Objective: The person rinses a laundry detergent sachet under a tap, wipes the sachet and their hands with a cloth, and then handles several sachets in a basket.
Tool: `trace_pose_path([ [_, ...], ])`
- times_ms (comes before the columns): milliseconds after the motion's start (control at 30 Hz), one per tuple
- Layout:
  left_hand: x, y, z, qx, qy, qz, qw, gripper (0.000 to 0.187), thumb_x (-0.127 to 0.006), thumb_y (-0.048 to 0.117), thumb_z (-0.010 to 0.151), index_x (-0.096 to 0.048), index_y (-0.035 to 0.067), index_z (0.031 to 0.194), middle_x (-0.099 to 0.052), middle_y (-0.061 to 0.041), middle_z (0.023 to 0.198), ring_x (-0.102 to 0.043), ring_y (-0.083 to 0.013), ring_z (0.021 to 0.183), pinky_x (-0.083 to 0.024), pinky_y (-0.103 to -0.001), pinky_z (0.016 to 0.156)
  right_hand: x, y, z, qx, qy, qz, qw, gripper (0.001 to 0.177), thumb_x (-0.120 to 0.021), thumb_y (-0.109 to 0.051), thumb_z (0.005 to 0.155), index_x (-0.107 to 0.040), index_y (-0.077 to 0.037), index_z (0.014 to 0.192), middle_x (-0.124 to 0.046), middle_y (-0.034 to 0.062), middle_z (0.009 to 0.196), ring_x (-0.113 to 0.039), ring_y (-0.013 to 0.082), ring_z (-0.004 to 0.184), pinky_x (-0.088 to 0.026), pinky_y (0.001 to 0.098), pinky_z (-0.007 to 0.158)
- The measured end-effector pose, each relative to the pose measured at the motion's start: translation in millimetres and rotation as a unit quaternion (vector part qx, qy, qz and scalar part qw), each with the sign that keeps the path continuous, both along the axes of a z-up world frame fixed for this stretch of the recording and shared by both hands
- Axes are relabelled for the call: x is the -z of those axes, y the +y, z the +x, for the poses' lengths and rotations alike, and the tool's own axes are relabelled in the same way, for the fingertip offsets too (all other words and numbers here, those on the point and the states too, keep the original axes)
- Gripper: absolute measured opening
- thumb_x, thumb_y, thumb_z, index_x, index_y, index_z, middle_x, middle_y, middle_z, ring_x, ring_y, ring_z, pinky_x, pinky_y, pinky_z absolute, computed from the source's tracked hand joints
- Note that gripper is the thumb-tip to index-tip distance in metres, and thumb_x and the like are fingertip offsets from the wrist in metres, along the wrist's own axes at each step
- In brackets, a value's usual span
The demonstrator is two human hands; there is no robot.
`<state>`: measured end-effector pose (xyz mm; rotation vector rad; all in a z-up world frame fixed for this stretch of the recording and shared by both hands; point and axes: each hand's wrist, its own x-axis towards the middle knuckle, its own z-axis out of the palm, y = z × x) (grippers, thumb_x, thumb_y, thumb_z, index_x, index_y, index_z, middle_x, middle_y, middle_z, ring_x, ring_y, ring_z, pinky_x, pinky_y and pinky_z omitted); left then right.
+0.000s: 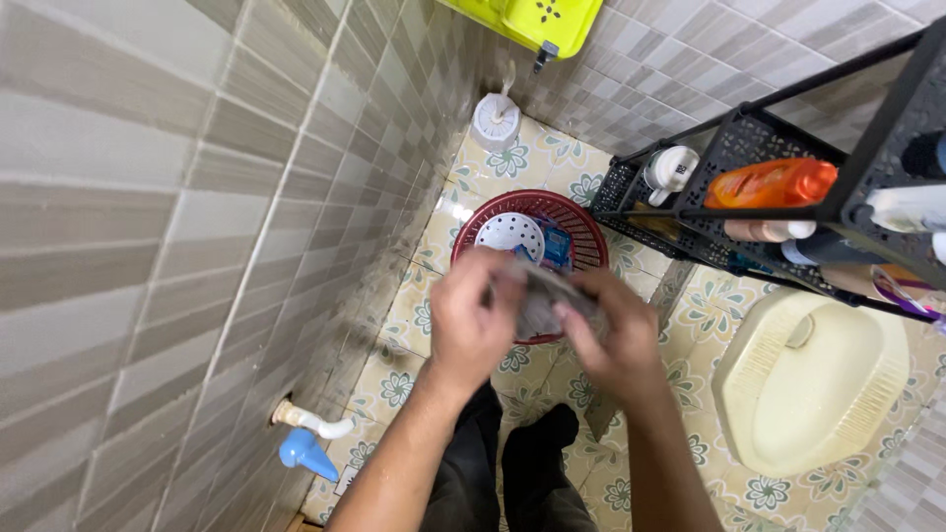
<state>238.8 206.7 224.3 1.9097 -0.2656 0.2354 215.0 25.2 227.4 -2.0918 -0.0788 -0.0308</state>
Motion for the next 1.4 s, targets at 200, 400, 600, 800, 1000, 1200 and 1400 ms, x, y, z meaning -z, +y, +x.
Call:
trace_pose_path([
  [200, 26, 7, 77, -0.155, 0.119, -0.177, 0.965, 0.015, -0.06, 0.013, 0.108, -0.064, 0.002, 0.098, -0.058, 0.003, 0.075, -0.052, -0.0025, 0.067, -0.041, -0.021, 0.058, 15, -2, 87, 0.066, -0.13, -0.067, 0.987, 0.014, -0.078, -0.003, 0.097, -0.067, -0.001, 0.104, -0.069, 0.0111, 0.094, -0.067, 0.0176, 0.08, -0.054, 0.029, 0.076],
  [400, 96, -24, 192, -0.175, 0.148, -0.354, 0.907, 0.023, -0.057, 0.022, 0.108, -0.062, 0.002, 0.099, -0.064, -0.001, 0.074, -0.063, -0.0067, 0.061, -0.042, -0.024, 0.05, 46, 5, 176, 0.104, -0.225, -0.058, 0.967, 0.017, -0.084, -0.003, 0.102, -0.068, -0.002, 0.099, -0.07, 0.0088, 0.093, -0.067, 0.0185, 0.076, -0.053, 0.0294, 0.072],
  [600, 179, -43, 227, -0.205, 0.109, -0.346, 0.909, 0.024, -0.062, 0.015, 0.108, -0.066, 0.0, 0.089, -0.065, -0.002, 0.074, -0.06, -0.0066, 0.066, -0.049, -0.024, 0.061, 88, 5, 199, 0.104, -0.236, -0.063, 0.964, 0.019, -0.084, -0.006, 0.103, -0.067, -0.001, 0.098, -0.071, 0.01, 0.093, -0.068, 0.0214, 0.079, -0.052, 0.0329, 0.073],
  [800, 183, -31, 211, -0.175, -0.099, -0.125, 0.971, 0.015, -0.062, 0.005, 0.11, -0.063, -0.003, 0.097, -0.063, -0.008, 0.115, -0.06, -0.0134, 0.105, -0.05, -0.031, 0.09, 89, 0, 198, 0.02, -0.228, -0.018, 0.973, 0.016, -0.075, -0.001, 0.104, -0.062, 0.001, 0.112, -0.063, 0.0135, 0.106, -0.065, 0.026, 0.092, -0.051, 0.0348, 0.079],
  [1000, 119, -1, 173, -0.019, 0.122, -0.4, 0.908, 0.027, -0.07, 0.021, 0.097, -0.053, 0.007, 0.112, -0.054, 0.001, 0.094, -0.05, -0.0049, 0.084, -0.042, -0.018, 0.073, 75, -7, 187, -0.028, -0.216, -0.101, 0.971, 0.018, -0.074, 0.007, 0.101, -0.067, -0.002, 0.114, -0.064, 0.0099, 0.107, -0.068, 0.0243, 0.095, -0.056, 0.0322, 0.082],
  [1200, 108, 2, 183, -0.097, -0.031, -0.054, 0.993, 0.025, -0.074, 0.013, 0.097, -0.052, 0.005, 0.106, -0.059, -0.002, 0.091, -0.058, -0.0048, 0.077, -0.049, -0.017, 0.072, 57, -6, 191, 0.061, -0.32, -0.131, 0.936, 0.025, -0.085, 0.007, 0.086, -0.067, -0.001, 0.103, -0.059, 0.0167, 0.098, -0.064, 0.0277, 0.083, -0.052, 0.034, 0.067],
  [1400, 146, -7, 226, -0.036, 0.068, -0.231, 0.97, 0.015, -0.073, 0.0, 0.093, -0.06, 0.001, 0.099, -0.057, 0.001, 0.09, -0.052, -0.0097, 0.085, -0.045, -0.023, 0.078, 86, -7, 209, 0.074, -0.291, -0.108, 0.948, 0.021, -0.082, 0.007, 0.095, -0.067, -0.003, 0.105, -0.067, 0.0078, 0.101, -0.068, 0.0144, 0.077, -0.055, 0.0262, 0.068],
])
